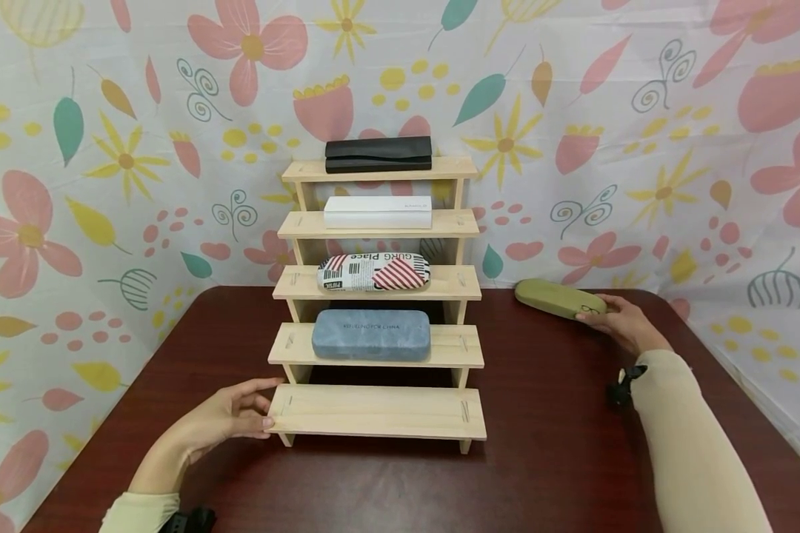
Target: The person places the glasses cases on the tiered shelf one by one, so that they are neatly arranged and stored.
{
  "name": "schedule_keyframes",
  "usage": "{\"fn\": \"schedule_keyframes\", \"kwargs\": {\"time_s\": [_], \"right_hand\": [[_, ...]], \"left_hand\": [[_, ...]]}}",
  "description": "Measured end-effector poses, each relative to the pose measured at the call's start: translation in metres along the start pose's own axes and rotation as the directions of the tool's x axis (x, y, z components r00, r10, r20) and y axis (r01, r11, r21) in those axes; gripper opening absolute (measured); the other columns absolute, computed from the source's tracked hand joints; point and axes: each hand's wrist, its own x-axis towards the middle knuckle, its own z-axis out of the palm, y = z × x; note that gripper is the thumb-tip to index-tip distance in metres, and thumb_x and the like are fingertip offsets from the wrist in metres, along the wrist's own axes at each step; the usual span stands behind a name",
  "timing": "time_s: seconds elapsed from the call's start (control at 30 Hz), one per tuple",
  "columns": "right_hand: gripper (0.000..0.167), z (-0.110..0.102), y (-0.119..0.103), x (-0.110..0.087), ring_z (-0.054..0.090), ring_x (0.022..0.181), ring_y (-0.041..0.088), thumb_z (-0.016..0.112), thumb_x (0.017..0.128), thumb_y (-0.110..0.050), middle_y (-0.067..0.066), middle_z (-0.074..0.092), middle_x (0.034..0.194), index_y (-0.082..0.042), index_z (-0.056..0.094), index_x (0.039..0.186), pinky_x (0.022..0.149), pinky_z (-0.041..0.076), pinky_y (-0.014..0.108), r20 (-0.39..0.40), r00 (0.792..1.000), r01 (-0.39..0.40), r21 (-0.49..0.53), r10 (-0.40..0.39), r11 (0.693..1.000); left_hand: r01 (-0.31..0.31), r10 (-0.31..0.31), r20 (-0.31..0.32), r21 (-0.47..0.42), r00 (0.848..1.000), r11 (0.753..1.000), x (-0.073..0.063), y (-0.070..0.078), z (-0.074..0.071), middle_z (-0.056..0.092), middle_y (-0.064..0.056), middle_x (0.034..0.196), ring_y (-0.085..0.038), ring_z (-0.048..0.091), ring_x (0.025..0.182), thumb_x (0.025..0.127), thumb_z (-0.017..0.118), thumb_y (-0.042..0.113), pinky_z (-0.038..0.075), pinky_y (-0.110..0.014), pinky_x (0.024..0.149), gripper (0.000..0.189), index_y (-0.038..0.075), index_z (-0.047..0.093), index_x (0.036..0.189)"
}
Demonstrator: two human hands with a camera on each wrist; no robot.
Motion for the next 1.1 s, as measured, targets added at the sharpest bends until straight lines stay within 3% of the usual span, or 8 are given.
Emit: {"fn": "schedule_keyframes", "kwargs": {"time_s": [0.13, 0.27, 0.57, 0.7, 0.9, 1.0, 1.1], "right_hand": [[0.095, 0.001, 0.0, -0.001, 0.061, 0.091, -0.002, 0.063, 0.094, -0.012, 0.028, 0.003, 0.15, 0.0, -0.011, 0.151, 0.1, 0.046, 0.035, 0.03, 0.999, 0.014, 0.154, -0.019, 0.988], [0.097, 0.001, 0.001, -0.003, 0.063, 0.092, 0.002, 0.063, 0.094, -0.013, 0.027, 0.004, 0.149, 0.0, -0.014, 0.15, 0.099, 0.046, 0.036, 0.034, 0.999, 0.013, 0.184, -0.02, 0.983], [0.093, 0.0, 0.0, -0.011, 0.064, 0.092, 0.007, 0.065, 0.091, -0.004, 0.01, 0.031, 0.127, 0.0, -0.004, 0.153, 0.099, 0.046, 0.037, 0.013, 0.999, 0.042, 0.323, -0.048, 0.946], [0.083, -0.002, -0.001, -0.015, 0.065, 0.092, 0.009, 0.065, 0.09, -0.002, 0.008, 0.035, 0.123, -0.003, 0.009, 0.151, 0.098, 0.047, 0.036, 0.008, 0.998, 0.061, 0.349, -0.068, 0.935], [0.057, -0.003, -0.005, -0.024, 0.065, 0.094, 0.011, 0.062, 0.092, 0.0, 0.01, 0.034, 0.123, -0.009, 0.029, 0.137, 0.099, 0.046, 0.037, 0.017, 0.994, 0.093, 0.366, -0.107, 0.926], [0.058, -0.003, -0.008, -0.03, 0.065, 0.094, 0.011, 0.062, 0.092, 0.001, 0.011, 0.031, 0.123, -0.01, 0.027, 0.136, 0.101, 0.044, 0.039, 0.023, 0.993, 0.101, 0.376, -0.118, 0.921], [0.069, -0.003, -0.011, -0.036, 0.065, 0.094, 0.012, 0.061, 0.093, 0.0, 0.013, 0.031, 0.124, -0.005, 0.016, 0.145, 0.102, 0.043, 0.039, 0.035, 0.992, 0.101, 0.361, -0.122, 0.927]], "left_hand": [[-0.005, 0.005, 0.001, -0.002, 1.0, 1.0, 0.0, 0.0, 0.001, 0.055, -0.015, 0.101, -0.024, 0.062, 0.091, 0.087, 0.069, 0.006, 0.056, -0.037, 0.08, 0.076, -0.011, 0.023, 0.146], [-0.009, 0.009, 0.002, 0.006, 1.0, 1.0, 0.0, 0.0, 0.001, 0.057, -0.016, 0.101, -0.024, 0.063, 0.091, 0.087, 0.07, 0.007, 0.056, -0.038, 0.08, 0.077, -0.012, 0.023, 0.145], [-0.004, 0.004, 0.002, 0.009, 1.0, 1.0, 0.0, 0.0, 0.001, 0.057, -0.016, 0.101, -0.024, 0.063, 0.091, 0.087, 0.07, 0.007, 0.057, -0.037, 0.079, 0.078, -0.012, 0.023, 0.146], [-0.007, 0.007, -0.001, 0.014, 1.0, 1.0, 0.0, 0.0, 0.001, 0.057, -0.016, 0.101, -0.024, 0.063, 0.091, 0.087, 0.07, 0.006, 0.056, -0.038, 0.08, 0.076, -0.011, 0.024, 0.145], [-0.008, 0.008, -0.004, 0.023, 1.0, 1.0, 0.001, 0.0, 0.001, 0.057, -0.016, 0.101, -0.025, 0.063, 0.091, 0.087, 0.07, 0.007, 0.057, -0.038, 0.08, 0.075, -0.011, 0.025, 0.145], [-0.003, 0.003, -0.005, 0.018, 1.0, 1.0, 0.001, 0.0, 0.001, 0.057, -0.016, 0.101, -0.025, 0.063, 0.091, 0.087, 0.07, 0.007, 0.057, -0.038, 0.079, 0.076, -0.011, 0.025, 0.146], [-0.002, 0.002, -0.006, 0.013, 1.0, 1.0, 0.0, 0.0, 0.001, 0.057, -0.016, 0.101, -0.025, 0.063, 0.091, 0.087, 0.07, 0.006, 0.057, -0.038, 0.079, 0.076, -0.011, 0.025, 0.146]]}}
